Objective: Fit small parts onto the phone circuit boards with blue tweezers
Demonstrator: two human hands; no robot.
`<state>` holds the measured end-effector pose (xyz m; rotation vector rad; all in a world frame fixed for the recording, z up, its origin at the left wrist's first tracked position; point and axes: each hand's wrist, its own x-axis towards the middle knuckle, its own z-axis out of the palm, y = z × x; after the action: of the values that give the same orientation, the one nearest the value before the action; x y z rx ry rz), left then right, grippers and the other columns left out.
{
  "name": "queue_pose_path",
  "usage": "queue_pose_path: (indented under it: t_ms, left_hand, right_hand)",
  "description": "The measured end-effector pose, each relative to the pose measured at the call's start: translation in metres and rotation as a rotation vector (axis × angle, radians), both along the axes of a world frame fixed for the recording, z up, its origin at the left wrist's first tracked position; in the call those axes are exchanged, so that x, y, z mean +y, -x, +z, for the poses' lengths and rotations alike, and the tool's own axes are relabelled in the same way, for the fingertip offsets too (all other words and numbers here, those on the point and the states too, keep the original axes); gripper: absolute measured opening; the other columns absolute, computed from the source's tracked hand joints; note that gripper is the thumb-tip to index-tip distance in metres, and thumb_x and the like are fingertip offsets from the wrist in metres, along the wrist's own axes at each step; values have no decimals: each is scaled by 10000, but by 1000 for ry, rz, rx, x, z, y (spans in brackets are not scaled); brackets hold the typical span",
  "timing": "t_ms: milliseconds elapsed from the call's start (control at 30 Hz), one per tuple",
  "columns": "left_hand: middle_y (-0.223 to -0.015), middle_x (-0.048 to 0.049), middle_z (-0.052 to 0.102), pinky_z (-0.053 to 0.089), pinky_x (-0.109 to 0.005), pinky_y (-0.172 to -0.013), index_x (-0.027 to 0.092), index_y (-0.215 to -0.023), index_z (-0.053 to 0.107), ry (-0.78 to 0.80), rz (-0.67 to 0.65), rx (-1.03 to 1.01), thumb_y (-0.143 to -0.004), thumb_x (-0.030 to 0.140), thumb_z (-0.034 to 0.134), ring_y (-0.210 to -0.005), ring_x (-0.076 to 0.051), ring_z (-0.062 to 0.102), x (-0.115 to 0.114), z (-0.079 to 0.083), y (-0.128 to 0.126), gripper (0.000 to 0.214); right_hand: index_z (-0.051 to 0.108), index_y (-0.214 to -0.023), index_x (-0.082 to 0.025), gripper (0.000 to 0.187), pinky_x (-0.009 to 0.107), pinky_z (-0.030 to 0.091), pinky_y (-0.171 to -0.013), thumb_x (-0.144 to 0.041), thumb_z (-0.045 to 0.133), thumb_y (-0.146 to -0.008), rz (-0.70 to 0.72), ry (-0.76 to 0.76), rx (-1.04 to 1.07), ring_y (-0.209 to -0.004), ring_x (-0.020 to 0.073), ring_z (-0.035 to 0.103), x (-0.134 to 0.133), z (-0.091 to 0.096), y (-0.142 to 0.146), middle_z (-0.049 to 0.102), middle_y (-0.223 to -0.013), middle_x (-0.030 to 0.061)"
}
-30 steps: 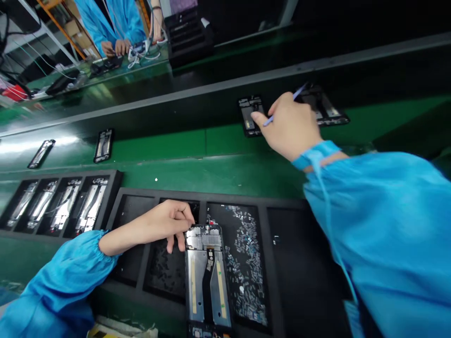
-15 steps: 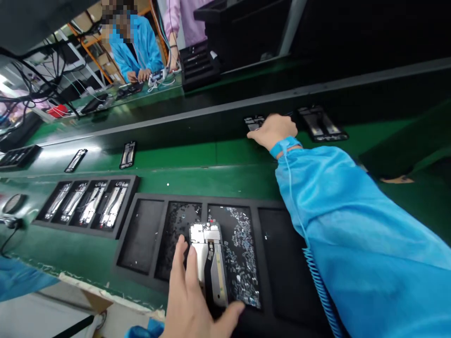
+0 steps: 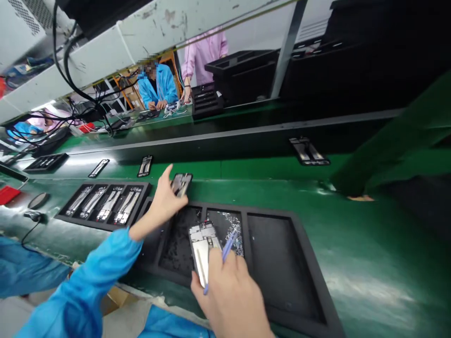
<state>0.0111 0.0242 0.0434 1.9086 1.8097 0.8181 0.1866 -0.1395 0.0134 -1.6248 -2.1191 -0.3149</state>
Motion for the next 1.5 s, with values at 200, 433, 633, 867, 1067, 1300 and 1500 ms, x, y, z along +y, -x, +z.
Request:
queue_pose_path:
  t_ms: [200,433,633,867,1067,1300,1500]
  left_hand:
    - [-1471,-137,478,538,-503,-1007,212,-1481,435,46,1,57,-944,298,701,-1226,-299,587,147,-21,-65,606]
    - [-1458,-126,503,495,-545,-1053,187,-1399,530,51,-115,141,-971,346,679,-1274,-309,554,194,-48,-99,481]
    - [-1216,-121,625,413,-397,-1095,147,-1126,653,50,-517,167,-971,220,617,-1204,-255,577,127,-11,-42,175]
    - [-1035,-65,649,500,-325,-874,181,-1089,661,144,-907,132,-901,463,746,-987,-224,639,0,-20,27,350]
    - [-998,-59,649,489,-326,-874,177,-1073,656,131,-922,98,-937,528,690,-955,-207,634,2,-50,27,378]
    - [-965,-51,646,472,-314,-816,164,-1036,646,107,-940,104,-1032,395,579,-894,-185,611,1,-47,23,241]
    - [-957,-52,621,502,-299,-809,163,-1019,648,190,-928,42,-1068,284,487,-901,-177,608,1,-41,18,207]
  right_hand:
    - [495,-800,-222,226,328,484,-440,-319,482,-1003,36,46,76,-553,267,621,9,-12,27,565,-670,84]
    - [582,-1289,-253,348,258,551,-571,-440,361,-1096,395,507,561,-656,164,703,74,15,-54,730,-821,8]
    - [685,-1024,-219,498,271,538,-573,-618,387,-1039,317,830,1153,-609,156,610,128,0,-69,652,-713,19]
    - [694,-715,-184,480,267,541,-555,-625,651,-900,276,1065,1259,-556,154,624,130,-21,-47,676,-649,49]
    - [696,-662,-204,510,252,530,-563,-631,604,-925,184,975,1133,-592,150,633,127,-26,-45,667,-674,42]
    - [688,-616,-205,528,258,541,-573,-623,612,-930,206,992,1189,-582,146,620,132,-26,-47,655,-652,42]
    - [723,-828,-220,390,261,496,-539,-574,617,-953,63,614,1136,-623,148,602,134,-26,-70,638,-710,20]
